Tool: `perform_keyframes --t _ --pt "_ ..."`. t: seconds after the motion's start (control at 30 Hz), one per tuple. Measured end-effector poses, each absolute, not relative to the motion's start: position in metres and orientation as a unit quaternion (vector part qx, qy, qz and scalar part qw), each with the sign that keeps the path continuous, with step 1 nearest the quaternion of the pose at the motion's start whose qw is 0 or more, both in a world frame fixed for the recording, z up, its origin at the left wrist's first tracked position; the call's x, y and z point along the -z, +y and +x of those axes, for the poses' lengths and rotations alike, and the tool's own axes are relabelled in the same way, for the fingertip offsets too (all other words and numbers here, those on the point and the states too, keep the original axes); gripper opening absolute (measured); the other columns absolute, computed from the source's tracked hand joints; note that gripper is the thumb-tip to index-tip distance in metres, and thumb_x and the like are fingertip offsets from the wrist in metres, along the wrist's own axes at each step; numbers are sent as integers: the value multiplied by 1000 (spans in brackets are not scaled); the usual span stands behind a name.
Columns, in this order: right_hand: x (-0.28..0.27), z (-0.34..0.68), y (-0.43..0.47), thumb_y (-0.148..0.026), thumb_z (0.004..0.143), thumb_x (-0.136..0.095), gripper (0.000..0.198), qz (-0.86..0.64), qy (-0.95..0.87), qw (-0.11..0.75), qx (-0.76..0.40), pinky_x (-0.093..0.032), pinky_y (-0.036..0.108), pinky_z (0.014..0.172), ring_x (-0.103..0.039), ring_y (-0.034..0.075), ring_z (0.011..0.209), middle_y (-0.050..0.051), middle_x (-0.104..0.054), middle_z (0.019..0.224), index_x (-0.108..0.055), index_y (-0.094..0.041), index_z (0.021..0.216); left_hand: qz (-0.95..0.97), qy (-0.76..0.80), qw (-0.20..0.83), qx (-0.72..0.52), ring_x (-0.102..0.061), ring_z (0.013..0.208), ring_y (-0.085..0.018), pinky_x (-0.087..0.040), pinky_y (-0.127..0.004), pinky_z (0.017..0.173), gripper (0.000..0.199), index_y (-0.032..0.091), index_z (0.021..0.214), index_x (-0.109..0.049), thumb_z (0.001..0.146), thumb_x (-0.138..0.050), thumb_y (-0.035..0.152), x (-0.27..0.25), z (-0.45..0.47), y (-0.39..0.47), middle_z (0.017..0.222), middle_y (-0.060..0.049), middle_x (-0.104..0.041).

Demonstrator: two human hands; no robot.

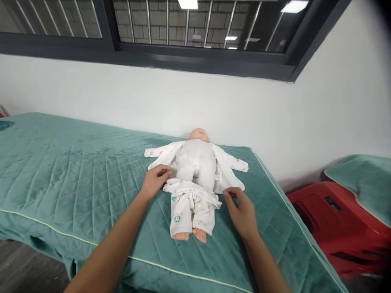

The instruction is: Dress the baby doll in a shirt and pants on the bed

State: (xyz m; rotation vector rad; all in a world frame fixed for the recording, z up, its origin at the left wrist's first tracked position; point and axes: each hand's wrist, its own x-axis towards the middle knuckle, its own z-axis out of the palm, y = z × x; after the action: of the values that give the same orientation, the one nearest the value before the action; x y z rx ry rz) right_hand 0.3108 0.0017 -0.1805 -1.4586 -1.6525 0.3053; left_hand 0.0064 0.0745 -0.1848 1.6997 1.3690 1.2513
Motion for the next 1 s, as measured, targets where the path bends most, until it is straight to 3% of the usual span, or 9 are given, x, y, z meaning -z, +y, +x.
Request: perform_keyframes --t 0.1,0.23,0.4,0.5,0.6,0.8,1.0 --pt "179 300 -1 -34 92 -53 13 -521 -715 432 -176 -47 34 83 -61 21 90 4 -66 93 -61 -23 92 614 464 462 -441 -60 79 -20 -44 -30 71 27 19 89 -71 74 -71 41 179 4 73 85 -5 -69" --pt "181 295 2 -29 93 -51 11 -500 -728 424 -201 -47 35 85 -60 21 94 5 -65 98 -60 -23 96 633 376 558 -383 -58 83 -20 -43 -28 71 29 17 87 -73 70 -74 40 173 -3 74 89 -7 -67" --pt "187 291 8 -11 87 -42 27 -553 -752 346 -89 -44 40 90 -55 26 104 9 -64 109 -60 -22 103 655 319 593 -342 -53 79 -17 -42 -28 73 22 16 79 -70 69 -75 35 165 -5 73 88 -5 -59" --pt "185 287 9 -6 82 -43 26 -580 -764 281 -28 -42 38 80 -55 26 93 9 -66 98 -62 -21 91 647 318 598 -350 -52 80 -17 -40 -27 73 20 16 75 -67 72 -74 35 166 -4 72 88 -4 -58" --pt "184 288 8 -6 81 -42 25 -591 -757 279 -14 -40 37 75 -55 25 87 8 -66 91 -62 -21 86 614 333 599 -391 -53 82 -17 -41 -27 73 23 16 76 -64 73 -73 38 172 -5 72 88 -5 -59" --pt "186 297 6 -25 90 -46 15 -537 -701 414 -220 -46 34 76 -59 22 86 4 -66 91 -61 -22 93 554 370 597 -446 -53 76 -15 -41 -25 68 31 16 83 -65 72 -75 43 185 -6 76 81 -3 -60" --pt "183 300 6 -33 87 -55 14 -468 -679 430 -368 -47 30 69 -59 18 81 4 -64 95 -61 -22 93 554 386 593 -439 -51 71 -13 -38 -23 65 31 15 83 -65 72 -74 43 186 -5 78 77 -1 -59"
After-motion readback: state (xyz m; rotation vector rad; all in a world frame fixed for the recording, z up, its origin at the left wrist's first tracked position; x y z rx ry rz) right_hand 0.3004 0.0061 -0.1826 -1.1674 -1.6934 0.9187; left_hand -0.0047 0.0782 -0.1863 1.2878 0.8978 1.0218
